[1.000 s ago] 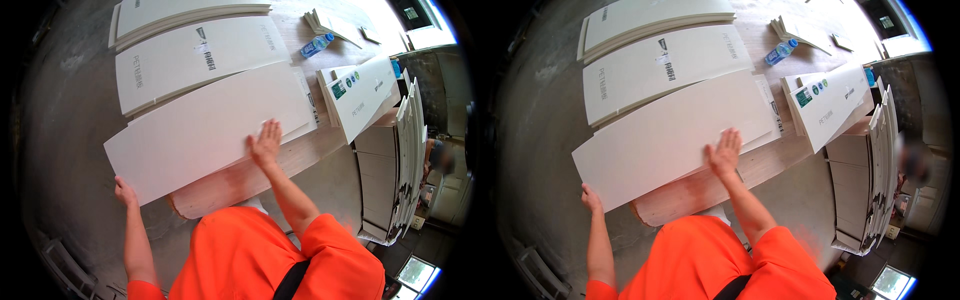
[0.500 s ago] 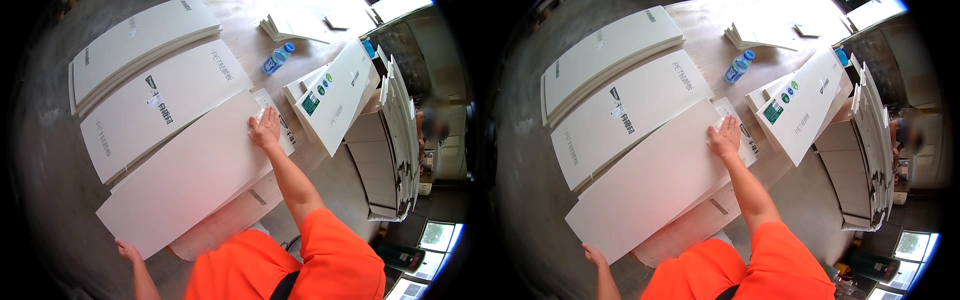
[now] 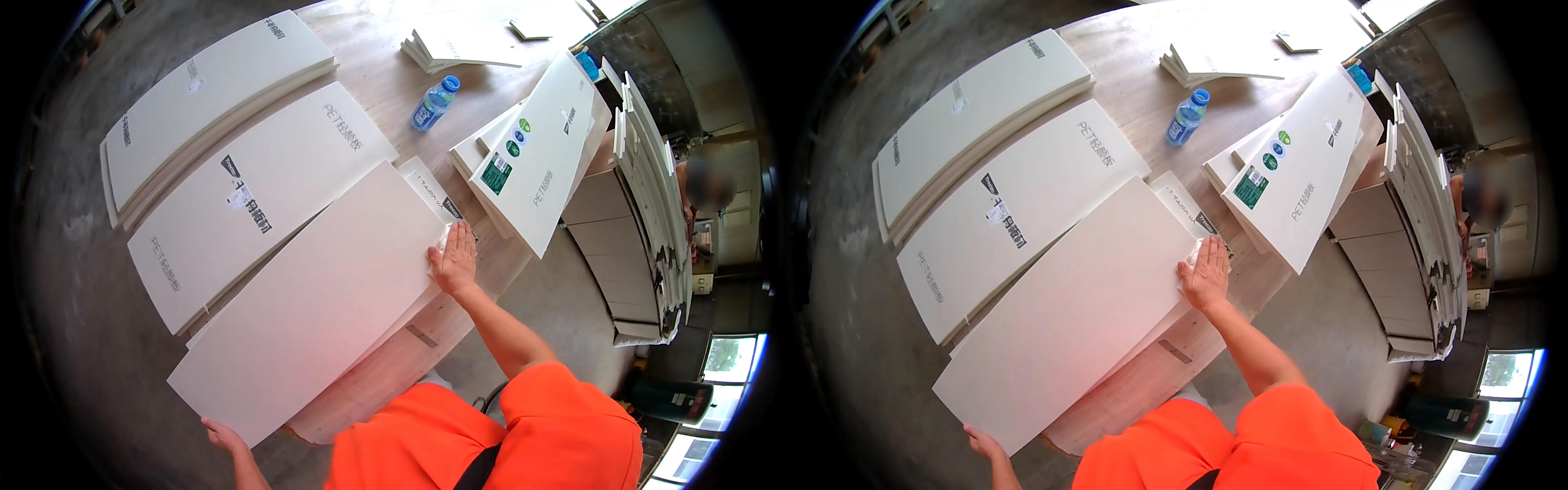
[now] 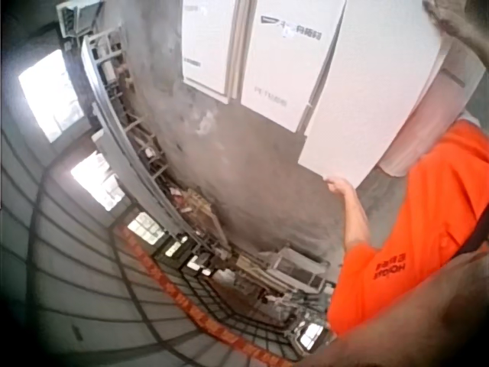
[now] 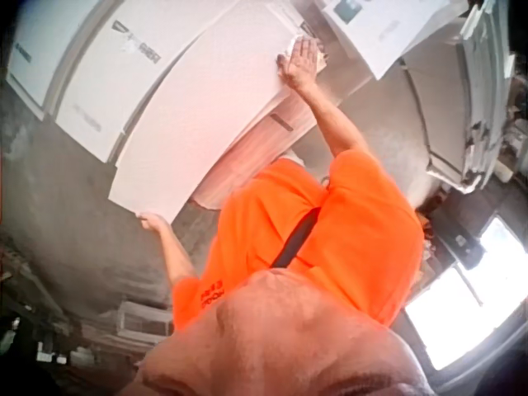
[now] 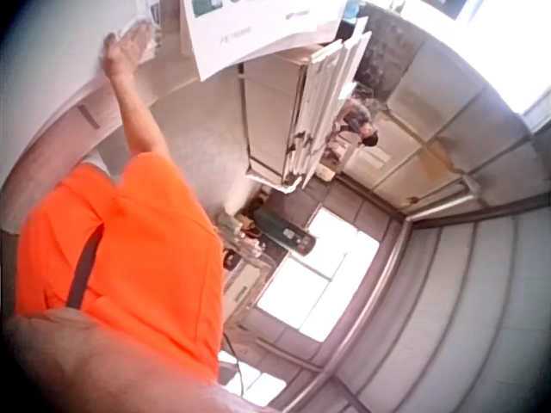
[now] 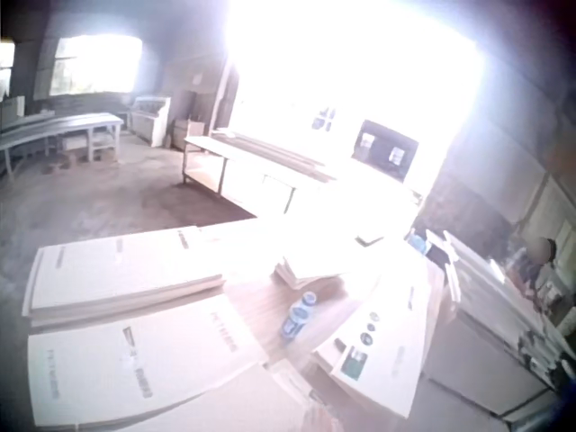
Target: The person wipes the surface of several white rectangular panels with a white cloth. They handle the panels one at a time, lifting and turning them to clean different sides. The person also handles a water bottle, placing it on the table and later picking it up.
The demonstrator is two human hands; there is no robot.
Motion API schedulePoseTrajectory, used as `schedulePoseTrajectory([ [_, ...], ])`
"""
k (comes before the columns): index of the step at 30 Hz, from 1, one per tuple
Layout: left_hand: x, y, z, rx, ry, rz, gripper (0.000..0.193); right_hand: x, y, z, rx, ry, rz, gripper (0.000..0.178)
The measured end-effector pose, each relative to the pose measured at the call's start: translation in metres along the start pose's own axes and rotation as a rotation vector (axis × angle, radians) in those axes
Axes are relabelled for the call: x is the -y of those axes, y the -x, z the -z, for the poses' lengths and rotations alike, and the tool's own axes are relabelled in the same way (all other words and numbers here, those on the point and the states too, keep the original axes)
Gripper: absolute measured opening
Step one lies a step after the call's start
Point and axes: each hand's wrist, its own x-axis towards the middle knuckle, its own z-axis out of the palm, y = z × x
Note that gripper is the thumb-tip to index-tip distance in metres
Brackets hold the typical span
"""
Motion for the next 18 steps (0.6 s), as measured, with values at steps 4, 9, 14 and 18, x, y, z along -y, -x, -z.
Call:
schedulePoseTrajectory([
  [4, -0.021, 0.010, -0.002, 0.010, -0.078, 0.009, 0.065, 0.126, 0.050, -0.014, 0.050, -0.056, 0.398, 0.079],
  [9, -0.007, 0.000, 0.004, 0.008, 0.002, 0.021, 0.067, 0.153, 0.116, -0.021, 0.173, -0.228, 0.835, 0.083],
  [14, 0.004, -0.009, 0.005, 0.093, 0.071, -0.008, 0.067, 0.016, 0.023, -0.001, -0.109, -0.014, -0.091, 0.091],
  [18, -0.005, 0.000, 0.002, 0.137, 0.098, -0.026, 0.066, 0.072, 0.105, -0.049, -0.145, -0.111, 0.062, 0.099],
])
